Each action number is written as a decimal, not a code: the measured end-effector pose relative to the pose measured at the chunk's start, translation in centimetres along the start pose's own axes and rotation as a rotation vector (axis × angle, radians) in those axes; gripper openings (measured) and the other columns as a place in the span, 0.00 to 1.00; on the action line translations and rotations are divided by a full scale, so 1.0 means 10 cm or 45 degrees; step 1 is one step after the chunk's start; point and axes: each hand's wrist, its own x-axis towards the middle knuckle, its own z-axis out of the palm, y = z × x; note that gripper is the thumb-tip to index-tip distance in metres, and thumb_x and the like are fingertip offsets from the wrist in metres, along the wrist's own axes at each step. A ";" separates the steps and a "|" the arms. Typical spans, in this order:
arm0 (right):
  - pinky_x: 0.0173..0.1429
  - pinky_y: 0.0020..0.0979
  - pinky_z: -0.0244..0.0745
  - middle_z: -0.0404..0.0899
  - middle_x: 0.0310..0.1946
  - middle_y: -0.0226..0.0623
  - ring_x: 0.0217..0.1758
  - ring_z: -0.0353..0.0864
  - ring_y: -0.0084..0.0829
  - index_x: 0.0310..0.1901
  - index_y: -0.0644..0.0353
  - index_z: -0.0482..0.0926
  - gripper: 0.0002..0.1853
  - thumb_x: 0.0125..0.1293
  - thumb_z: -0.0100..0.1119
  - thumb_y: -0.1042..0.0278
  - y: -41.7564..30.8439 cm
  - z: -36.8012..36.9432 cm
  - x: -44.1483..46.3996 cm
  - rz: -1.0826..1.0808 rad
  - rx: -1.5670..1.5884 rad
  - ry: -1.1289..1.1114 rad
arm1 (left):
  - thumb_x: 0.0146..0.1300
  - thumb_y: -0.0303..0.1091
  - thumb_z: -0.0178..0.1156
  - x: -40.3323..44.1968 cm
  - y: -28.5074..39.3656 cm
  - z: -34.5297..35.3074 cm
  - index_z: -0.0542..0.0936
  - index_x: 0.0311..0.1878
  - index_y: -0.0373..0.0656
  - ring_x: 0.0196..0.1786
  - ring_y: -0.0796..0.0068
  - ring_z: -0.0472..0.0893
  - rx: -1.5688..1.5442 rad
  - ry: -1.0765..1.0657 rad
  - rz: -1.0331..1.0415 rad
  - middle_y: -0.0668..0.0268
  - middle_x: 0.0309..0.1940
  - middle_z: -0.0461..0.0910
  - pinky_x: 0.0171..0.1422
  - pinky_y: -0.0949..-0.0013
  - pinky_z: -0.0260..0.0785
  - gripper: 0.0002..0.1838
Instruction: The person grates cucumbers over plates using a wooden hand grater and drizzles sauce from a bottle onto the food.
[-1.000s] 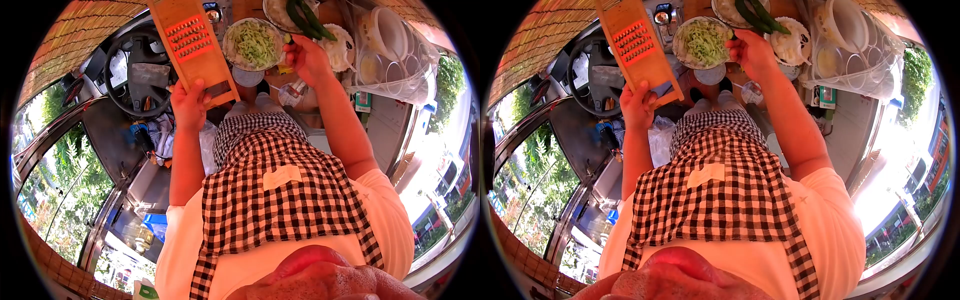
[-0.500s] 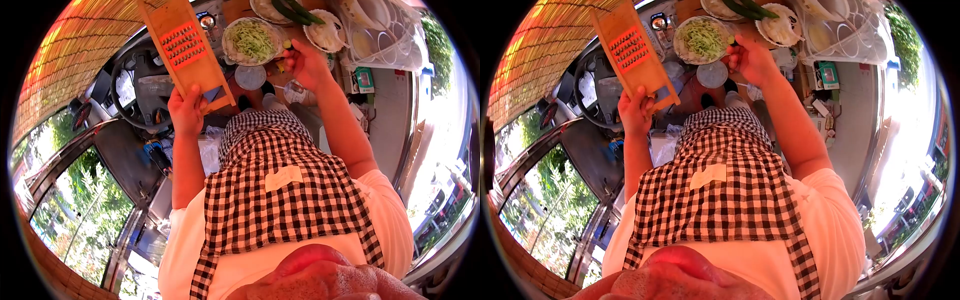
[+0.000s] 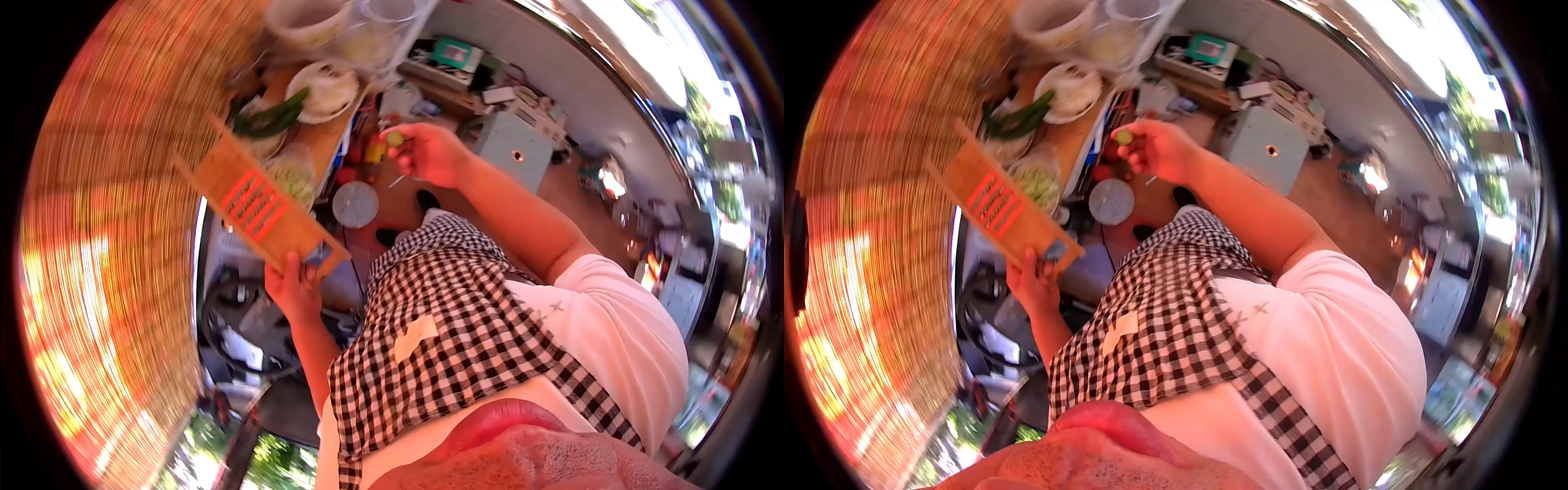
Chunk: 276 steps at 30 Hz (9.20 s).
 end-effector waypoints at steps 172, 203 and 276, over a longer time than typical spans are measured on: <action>0.57 0.50 0.74 0.83 0.50 0.38 0.52 0.83 0.45 0.56 0.51 0.79 0.22 0.67 0.60 0.47 0.37 1.49 3.49 -0.947 -2.734 -0.177 | 0.69 0.27 0.62 -0.13 -0.04 -0.08 0.78 0.50 0.37 0.18 0.86 0.66 -0.386 0.941 0.011 0.72 0.26 0.76 0.29 0.74 0.68 0.09; 0.50 0.36 0.75 0.81 0.47 0.39 0.41 0.79 0.35 0.61 0.66 0.73 0.19 0.77 0.45 0.62 -0.03 2.01 2.37 0.126 -0.694 -0.213 | 0.69 0.28 0.62 -0.16 -0.15 -0.15 0.78 0.51 0.35 0.21 0.84 0.69 -0.229 0.750 -0.147 0.71 0.27 0.76 0.27 0.75 0.65 0.10; 0.45 0.48 0.75 0.80 0.37 0.43 0.41 0.81 0.47 0.74 0.54 0.62 0.33 0.69 0.57 0.64 0.98 2.00 1.80 -0.671 -3.090 -0.892 | 0.68 0.29 0.61 0.32 -0.59 0.01 0.78 0.46 0.37 0.24 0.82 0.72 -0.204 0.538 -0.296 0.68 0.30 0.77 0.27 0.74 0.65 0.08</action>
